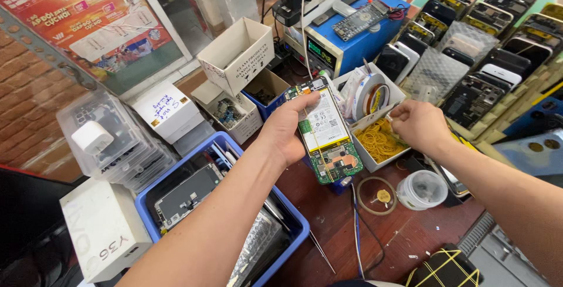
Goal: The person applies adhesive to the edges of a smartphone frame, then aligns and presses a new display assembly onto the frame. The person wipes the display surface with a cloth and secures the phone with rubber bands. The person handles a smartphone frame, display assembly, adhesive tube, cleaning cloth, and rubber bands.
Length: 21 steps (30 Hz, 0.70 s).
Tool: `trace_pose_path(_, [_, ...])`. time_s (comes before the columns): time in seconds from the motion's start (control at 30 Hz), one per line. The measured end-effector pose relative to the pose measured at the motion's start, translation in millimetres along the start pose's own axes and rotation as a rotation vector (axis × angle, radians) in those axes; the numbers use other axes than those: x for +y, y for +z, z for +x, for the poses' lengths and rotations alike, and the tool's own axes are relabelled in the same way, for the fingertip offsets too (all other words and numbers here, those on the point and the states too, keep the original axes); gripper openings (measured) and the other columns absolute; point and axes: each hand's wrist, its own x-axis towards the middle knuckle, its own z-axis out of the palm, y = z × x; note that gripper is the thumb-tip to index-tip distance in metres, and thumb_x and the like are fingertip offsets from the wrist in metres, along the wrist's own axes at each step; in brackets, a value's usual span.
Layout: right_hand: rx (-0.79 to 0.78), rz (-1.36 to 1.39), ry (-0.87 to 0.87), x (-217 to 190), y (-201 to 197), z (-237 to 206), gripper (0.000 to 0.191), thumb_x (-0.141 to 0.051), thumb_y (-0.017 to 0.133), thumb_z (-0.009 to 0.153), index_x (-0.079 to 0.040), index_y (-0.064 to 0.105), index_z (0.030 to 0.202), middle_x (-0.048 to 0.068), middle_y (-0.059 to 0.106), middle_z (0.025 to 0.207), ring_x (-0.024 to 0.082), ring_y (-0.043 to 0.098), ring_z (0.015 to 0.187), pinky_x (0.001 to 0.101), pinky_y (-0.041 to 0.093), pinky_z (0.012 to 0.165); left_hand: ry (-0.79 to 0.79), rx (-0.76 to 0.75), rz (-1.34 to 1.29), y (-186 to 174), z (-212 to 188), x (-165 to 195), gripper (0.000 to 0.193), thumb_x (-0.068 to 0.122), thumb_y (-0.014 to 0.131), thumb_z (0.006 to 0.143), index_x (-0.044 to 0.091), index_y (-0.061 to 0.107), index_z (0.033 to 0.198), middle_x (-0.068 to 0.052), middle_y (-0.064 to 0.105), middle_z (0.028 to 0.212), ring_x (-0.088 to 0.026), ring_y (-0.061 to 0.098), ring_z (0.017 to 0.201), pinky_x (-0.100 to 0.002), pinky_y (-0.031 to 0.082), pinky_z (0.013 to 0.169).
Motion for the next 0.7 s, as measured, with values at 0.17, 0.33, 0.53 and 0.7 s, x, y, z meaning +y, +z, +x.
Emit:
trace_pose_path(0.17, [-0.013, 0.249, 0.07, -41, -43, -27, 0.025, -0.01, 0.074, 0.088, -0.002, 0.076, 0.112, 0.01, 0.078, 0.087, 0.015, 0.073, 0.072, 0.0307, 0.058, 0.067, -0.107, -0.014, 0.037, 13, 12, -26, 0.026, 0.016, 0.066, 0.092, 0.001, 0.068, 0.114, -0.014, 0.074, 0.109, -0.028, 0.073, 0.099, -0.051, 0.06, 0.091])
trace_pose_path(0.33, [-0.041, 0.49, 0.043, -69, -81, -55, 0.023, -0.005, 0.07, 0.091, 0.004, 0.074, 0.112, 0.01, 0.077, 0.087, 0.011, 0.071, 0.072, 0.026, 0.059, 0.066, -0.176, -0.149, 0.079, 36, 22, -57, 0.025, 0.02, 0.069, 0.096, 0.002, 0.068, 0.114, -0.011, 0.075, 0.106, -0.025, 0.073, 0.096, -0.046, 0.06, 0.089])
trace_pose_path(0.53, [-0.017, 0.606, 0.077, -76, -114, -77, 0.016, -0.006, 0.071, 0.09, 0.003, 0.075, 0.102, 0.008, 0.076, 0.085, 0.011, 0.071, 0.073, 0.0262, 0.06, 0.066, -0.052, -0.245, 0.248, 66, 11, -76, 0.024, 0.014, 0.072, 0.091, 0.003, 0.068, 0.112, -0.01, 0.075, 0.103, -0.023, 0.075, 0.092, -0.044, 0.063, 0.084])
trace_pose_path(0.7, [0.001, 0.831, 0.132, -71, -135, -84, 0.013, -0.011, 0.069, 0.095, 0.001, 0.072, 0.098, 0.007, 0.072, 0.087, 0.012, 0.068, 0.075, 0.0256, 0.058, 0.067, -0.025, -0.195, 0.375, 90, 1, -82, 0.026, 0.012, 0.075, 0.089, -0.001, 0.067, 0.11, -0.013, 0.076, 0.1, -0.024, 0.075, 0.089, -0.044, 0.063, 0.081])
